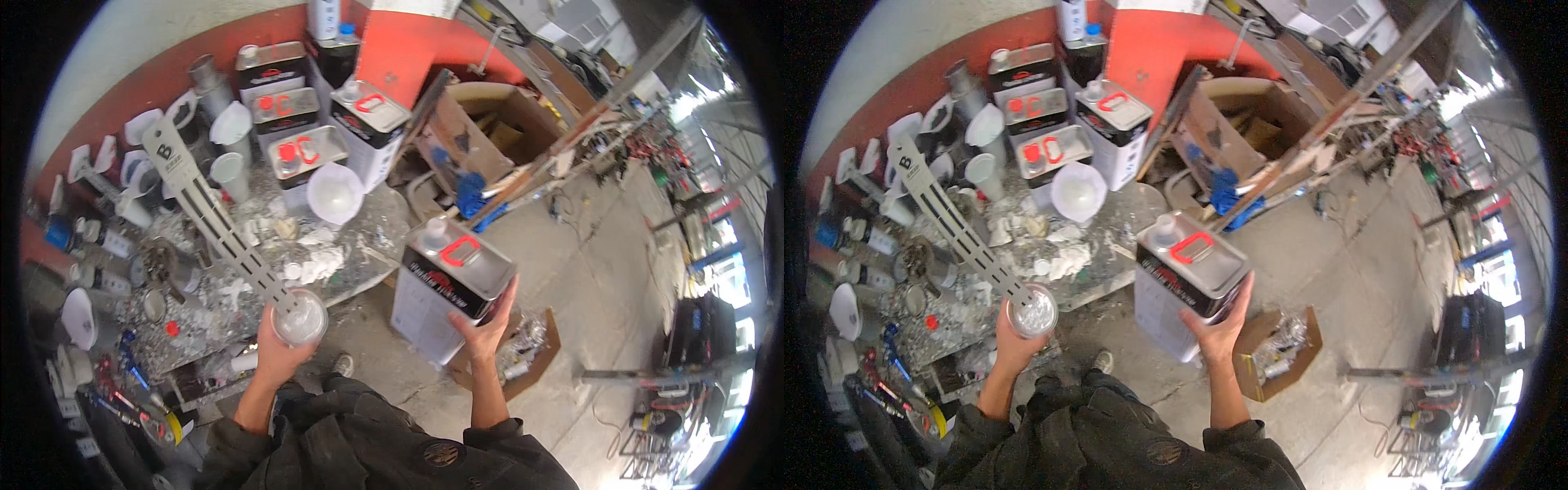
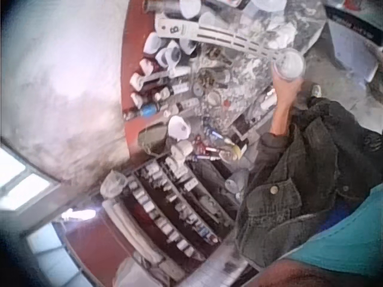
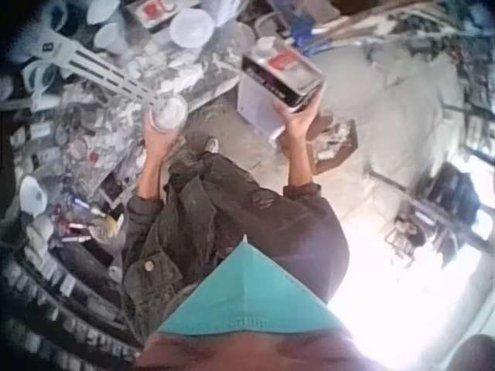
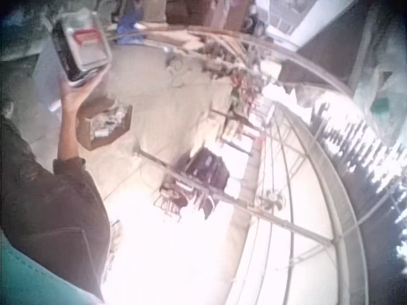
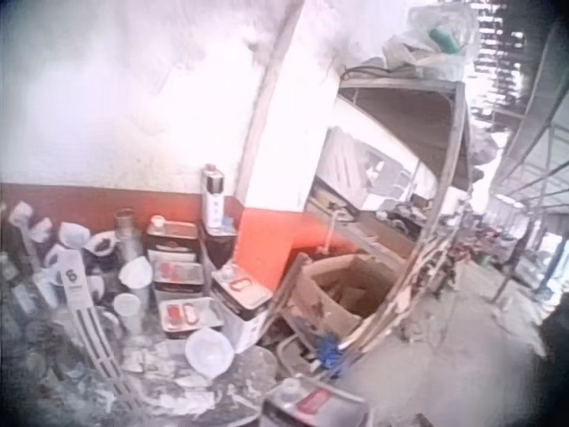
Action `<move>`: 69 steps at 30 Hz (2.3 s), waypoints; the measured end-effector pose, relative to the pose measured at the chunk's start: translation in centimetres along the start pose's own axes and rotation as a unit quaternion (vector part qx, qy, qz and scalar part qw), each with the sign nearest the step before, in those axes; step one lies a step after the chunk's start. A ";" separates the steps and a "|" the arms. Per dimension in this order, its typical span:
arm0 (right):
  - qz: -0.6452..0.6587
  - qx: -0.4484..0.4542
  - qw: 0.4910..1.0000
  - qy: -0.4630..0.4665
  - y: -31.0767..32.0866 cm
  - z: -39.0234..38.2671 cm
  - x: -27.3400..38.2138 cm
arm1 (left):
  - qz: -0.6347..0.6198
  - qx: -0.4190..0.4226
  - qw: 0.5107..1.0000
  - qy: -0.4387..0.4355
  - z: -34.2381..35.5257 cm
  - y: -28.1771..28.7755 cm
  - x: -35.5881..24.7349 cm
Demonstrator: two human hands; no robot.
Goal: The person pours liquid from a can into a small container using a funnel, then stirs the mixture with a metal stick. They wipe the stick with a paper towel and repeat the pouring and stirring process several times.
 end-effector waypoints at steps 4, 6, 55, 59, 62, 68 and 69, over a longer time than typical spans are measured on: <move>0.033 -0.051 0.994 0.091 -2.3 4.8 -0.3 | 0.016 -0.071 0.997 0.017 -4.7 3.8 -2.4; 0.027 -0.060 0.988 0.138 -4.4 7.1 -0.8 | 0.031 -0.111 0.993 0.017 -7.7 5.7 -2.8; -0.209 0.640 0.736 0.072 -55.3 -13.6 20.2 | -0.032 0.076 0.997 -0.006 -10.5 30.2 -0.8; -0.234 0.642 0.715 0.151 -54.4 -13.4 22.4 | -0.063 0.068 0.995 -0.027 -9.4 29.8 -1.4; -0.184 0.619 0.721 0.253 -53.6 -13.2 25.0 | -0.074 0.064 0.994 -0.039 -8.8 29.8 -1.8; -0.147 0.626 0.716 0.270 -53.9 -13.3 26.8 | -0.085 0.029 0.996 -0.025 -8.8 30.8 -2.9; -0.147 0.629 0.709 0.283 -54.0 -13.7 26.6 | -0.097 0.024 0.995 -0.020 -8.9 31.0 -3.0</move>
Point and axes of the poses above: each hand's wrist, its own z-axis towards the middle knuckle, its own y-axis out of the back of the hand, x = y × z, the point moved 8 cm from there along z, towards the middle knuckle, and after that the axes turned 6 degrees about x, right-handed, at the moved point
